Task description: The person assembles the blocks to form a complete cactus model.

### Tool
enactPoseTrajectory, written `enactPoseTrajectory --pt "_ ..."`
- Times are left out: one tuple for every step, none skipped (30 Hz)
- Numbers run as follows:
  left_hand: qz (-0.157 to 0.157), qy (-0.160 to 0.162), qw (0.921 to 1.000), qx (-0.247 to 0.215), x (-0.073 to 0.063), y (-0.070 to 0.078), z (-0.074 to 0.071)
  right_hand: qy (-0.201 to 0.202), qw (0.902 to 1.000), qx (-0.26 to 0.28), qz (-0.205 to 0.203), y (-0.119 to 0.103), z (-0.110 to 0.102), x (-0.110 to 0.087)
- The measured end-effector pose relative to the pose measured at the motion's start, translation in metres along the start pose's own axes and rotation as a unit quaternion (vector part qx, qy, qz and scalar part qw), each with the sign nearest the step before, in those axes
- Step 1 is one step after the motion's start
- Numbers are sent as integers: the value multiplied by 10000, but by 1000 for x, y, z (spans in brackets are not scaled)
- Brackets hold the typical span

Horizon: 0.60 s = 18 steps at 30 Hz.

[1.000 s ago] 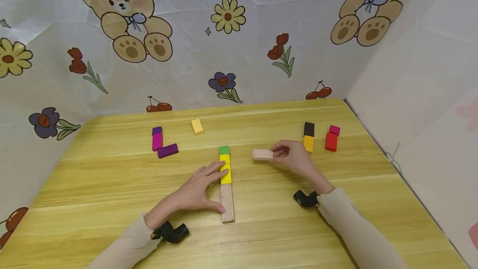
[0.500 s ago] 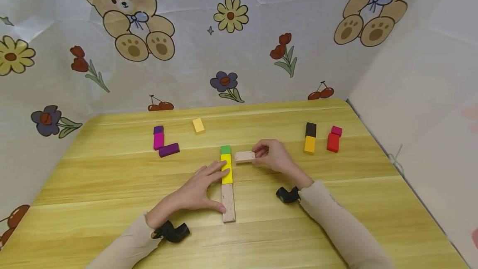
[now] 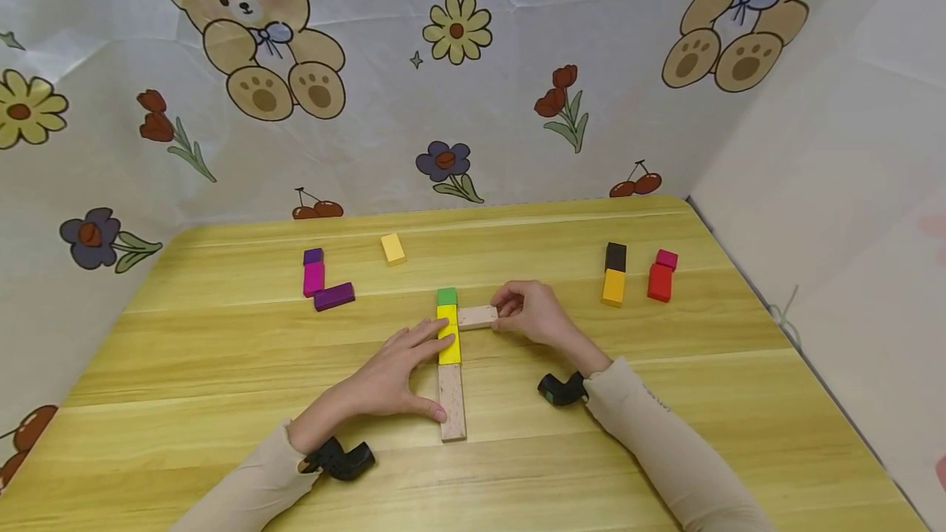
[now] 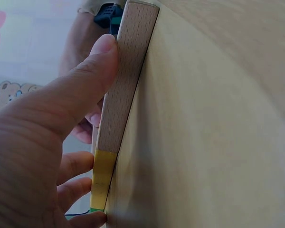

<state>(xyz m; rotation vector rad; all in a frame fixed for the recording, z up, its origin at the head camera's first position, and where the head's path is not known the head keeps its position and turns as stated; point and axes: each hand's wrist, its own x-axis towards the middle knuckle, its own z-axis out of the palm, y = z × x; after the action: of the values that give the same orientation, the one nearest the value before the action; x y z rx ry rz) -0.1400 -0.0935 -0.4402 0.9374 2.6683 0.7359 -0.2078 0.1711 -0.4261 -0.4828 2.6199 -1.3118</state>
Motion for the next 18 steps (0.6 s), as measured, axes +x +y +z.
enactPoseTrajectory --pt "8 10 10000 -4 0 0 0 -9 10000 20 -6 0 0 0" --pt "11 11 10000 3 0 0 0 -23 10000 38 -8 0 1 -1" --pt "15 11 10000 10 0 0 0 -33 10000 61 -9 1 1 -1" --pt "18 12 10000 15 0 0 0 -40 10000 77 -16 1 1 -1" --pt "22 12 10000 14 0 0 0 -46 10000 86 -19 2 2 -1" --pt "21 8 10000 12 0 1 0 -57 9999 90 -24 2 2 -1" --pt "23 8 10000 7 0 1 0 -72 9999 87 -33 3 2 -1" --pt "19 4 10000 6 0 1 0 -83 9999 80 -42 4 3 -1" --pt "22 10 10000 -2 0 1 0 -86 9999 77 -49 4 3 -1" --pt "22 12 10000 -17 0 1 -1 -87 9999 73 -61 5 3 -1" --pt "21 10 10000 -23 0 1 -1 -87 9999 60 -74 5 4 -1" --pt "17 12 10000 -24 0 1 0 -88 9999 48 -109 6 4 -1" --pt "19 17 10000 -25 0 1 -1 -85 9999 40 -136 6 4 -1" --pt "17 19 10000 -21 0 1 -1 -80 9998 39 -154 6 4 -1" --pt "15 19 10000 -24 0 1 0 -78 9998 45 -175 6 4 -1" --pt "10 14 10000 -17 0 1 0 -81 9998 40 -199 6 4 -1" --pt "11 18 10000 -11 0 1 0 -93 9997 35 -215 7 4 -1" --pt "12 22 10000 -13 -1 1 0 -108 9997 38 -226 6 4 -1"
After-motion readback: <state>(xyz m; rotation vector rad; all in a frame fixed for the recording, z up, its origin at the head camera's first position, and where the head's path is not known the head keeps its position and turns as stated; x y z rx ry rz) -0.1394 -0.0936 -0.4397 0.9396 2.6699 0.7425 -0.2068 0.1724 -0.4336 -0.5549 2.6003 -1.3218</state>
